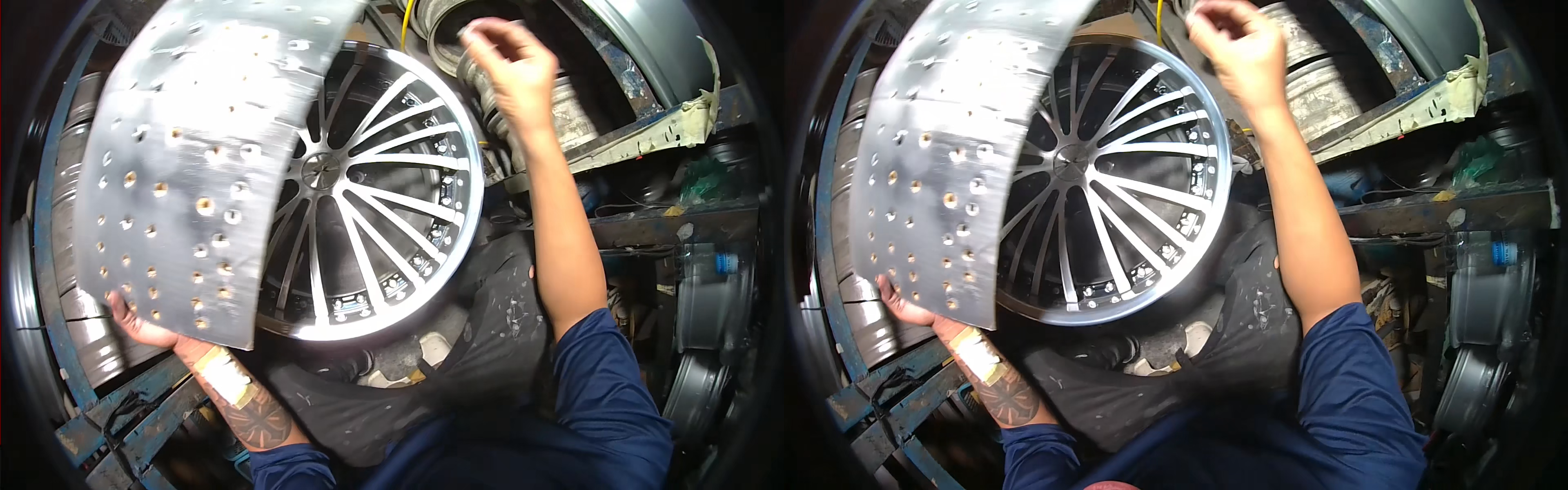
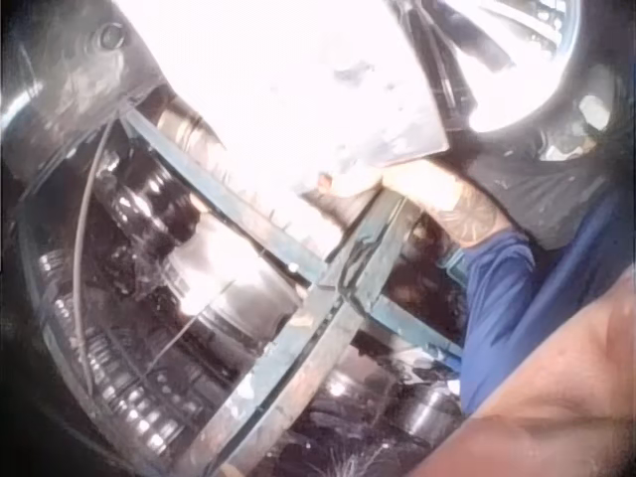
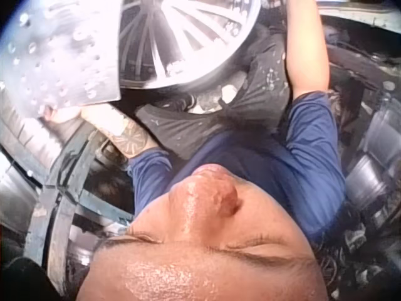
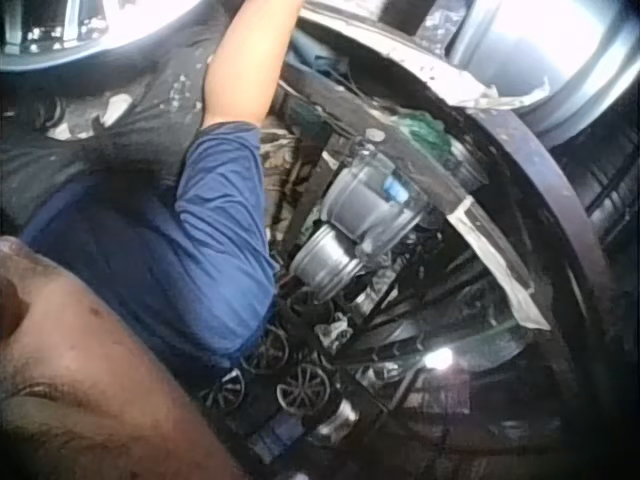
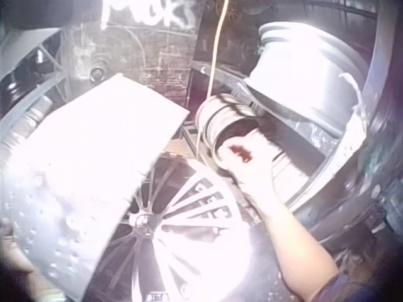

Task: The person positions a metal template over a wheel rim and uses a hammer to strike a series of small metal components around the outer edge by hand.

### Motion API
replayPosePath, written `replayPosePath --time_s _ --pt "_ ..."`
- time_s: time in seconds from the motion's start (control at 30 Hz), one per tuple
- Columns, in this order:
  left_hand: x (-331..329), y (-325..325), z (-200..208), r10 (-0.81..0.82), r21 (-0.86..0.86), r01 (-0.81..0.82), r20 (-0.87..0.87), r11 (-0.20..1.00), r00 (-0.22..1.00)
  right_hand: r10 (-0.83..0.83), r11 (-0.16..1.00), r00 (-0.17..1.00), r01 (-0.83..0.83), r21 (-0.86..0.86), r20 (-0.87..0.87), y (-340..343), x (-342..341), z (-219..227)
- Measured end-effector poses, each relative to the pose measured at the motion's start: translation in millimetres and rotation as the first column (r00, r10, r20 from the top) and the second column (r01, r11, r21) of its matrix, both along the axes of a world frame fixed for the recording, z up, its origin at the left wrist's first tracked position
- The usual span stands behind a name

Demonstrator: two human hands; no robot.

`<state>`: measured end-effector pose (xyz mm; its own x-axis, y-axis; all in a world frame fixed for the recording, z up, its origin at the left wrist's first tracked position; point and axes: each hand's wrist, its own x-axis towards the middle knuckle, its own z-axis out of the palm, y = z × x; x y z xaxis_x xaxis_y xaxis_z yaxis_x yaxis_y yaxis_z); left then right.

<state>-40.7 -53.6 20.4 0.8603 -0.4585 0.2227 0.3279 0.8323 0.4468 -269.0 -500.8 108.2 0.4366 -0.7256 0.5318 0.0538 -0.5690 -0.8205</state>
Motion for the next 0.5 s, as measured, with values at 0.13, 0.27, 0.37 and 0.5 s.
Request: replayPosePath --time_s 0.13,0.27,0.37,0.5 --pt "16 22 -2 0.241 0.166 -0.232 -0.040 0.958 0.970 -0.013 0.955 0.802 -0.168 -0.246 -0.597 -35 -1 -50" --pt "19 29 -6 0.142 0.132 -0.141 0.002 0.981 0.990 0.020 0.943 0.607 -0.275 -0.186 -0.794 -50 -4 -69" --pt "22 29 -9 0.226 0.163 -0.225 0.012 0.961 0.974 -0.147 0.802 0.611 -0.386 -0.455 -0.778 -56 -6 -75" --pt "23 30 -9 0.126 0.116 -0.127 0.017 0.985 0.992 -0.236 0.820 0.447 -0.385 -0.423 -0.863 -56 -6 -91"
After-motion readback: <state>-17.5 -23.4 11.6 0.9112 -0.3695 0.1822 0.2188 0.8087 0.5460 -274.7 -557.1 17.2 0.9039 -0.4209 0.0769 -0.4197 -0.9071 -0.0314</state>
